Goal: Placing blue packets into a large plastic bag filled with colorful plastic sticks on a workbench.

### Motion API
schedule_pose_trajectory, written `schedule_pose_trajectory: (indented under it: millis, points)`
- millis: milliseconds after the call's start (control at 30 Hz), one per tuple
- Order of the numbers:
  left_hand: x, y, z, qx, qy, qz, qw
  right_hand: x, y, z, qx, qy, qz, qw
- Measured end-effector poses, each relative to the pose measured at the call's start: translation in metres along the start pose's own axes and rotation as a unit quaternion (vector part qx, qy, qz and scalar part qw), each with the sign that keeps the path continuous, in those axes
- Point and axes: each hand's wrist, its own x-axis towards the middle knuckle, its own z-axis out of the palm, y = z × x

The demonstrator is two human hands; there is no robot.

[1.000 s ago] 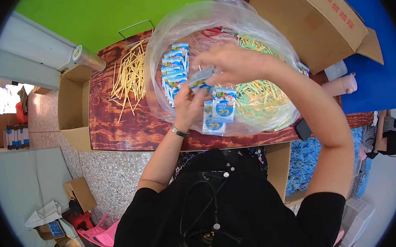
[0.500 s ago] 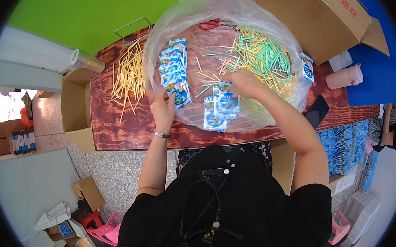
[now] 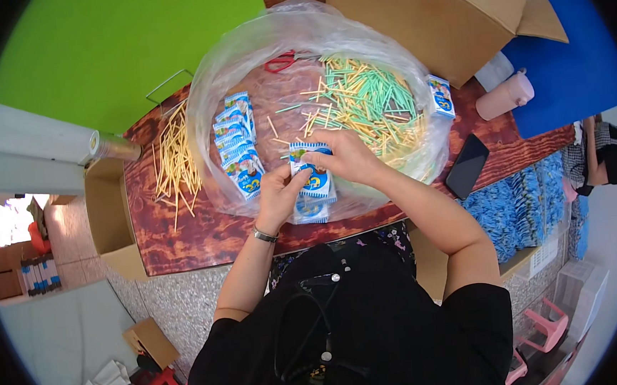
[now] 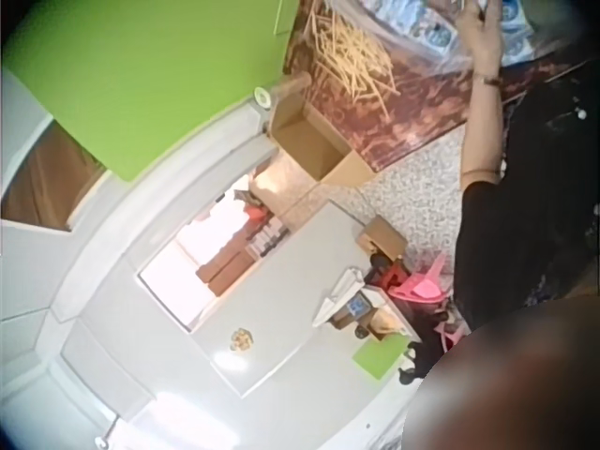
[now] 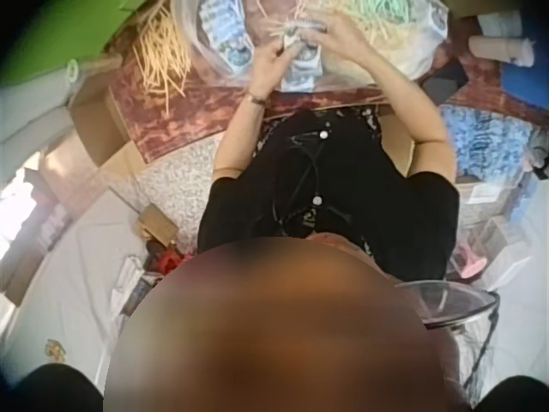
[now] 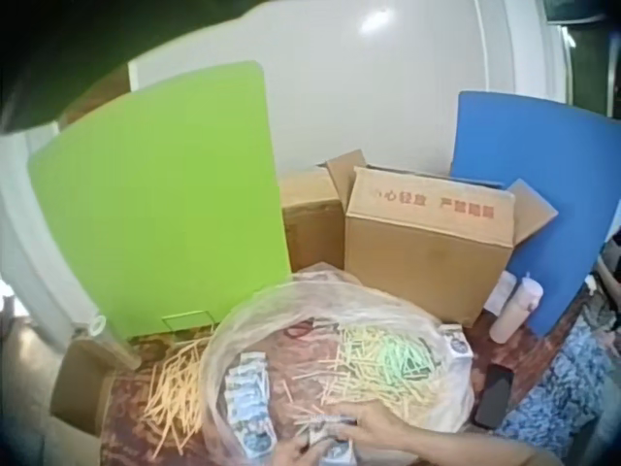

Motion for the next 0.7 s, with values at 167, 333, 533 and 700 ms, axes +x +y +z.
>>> schedule_pose_trajectory:
  millis: [167, 333, 533, 700]
  points:
    - [0.004, -0.001, 0.0, 0.04, 0.057, 0.032, 0.997, 0.008, 0.007, -0.031, -0.07, -0.08, -0.124, 0.987]
    - [0.006, -0.007, -0.001, -0.035, 0.07, 0.021, 0.997, 0.051, 0.084, -0.133, -0.513, 0.077, -0.172, 0.837]
    - [0.0, -0.013, 0.0, -0.061, 0.086, 0.029, 0.994, 0.08, 0.101, -0.133, -0.666, -0.004, -0.169, 0.727]
    - [-0.003, -0.014, -0.006, -0.024, 0.069, 0.013, 0.997, 0.088, 0.107, -0.145, -0.688, -0.038, -0.246, 0.682]
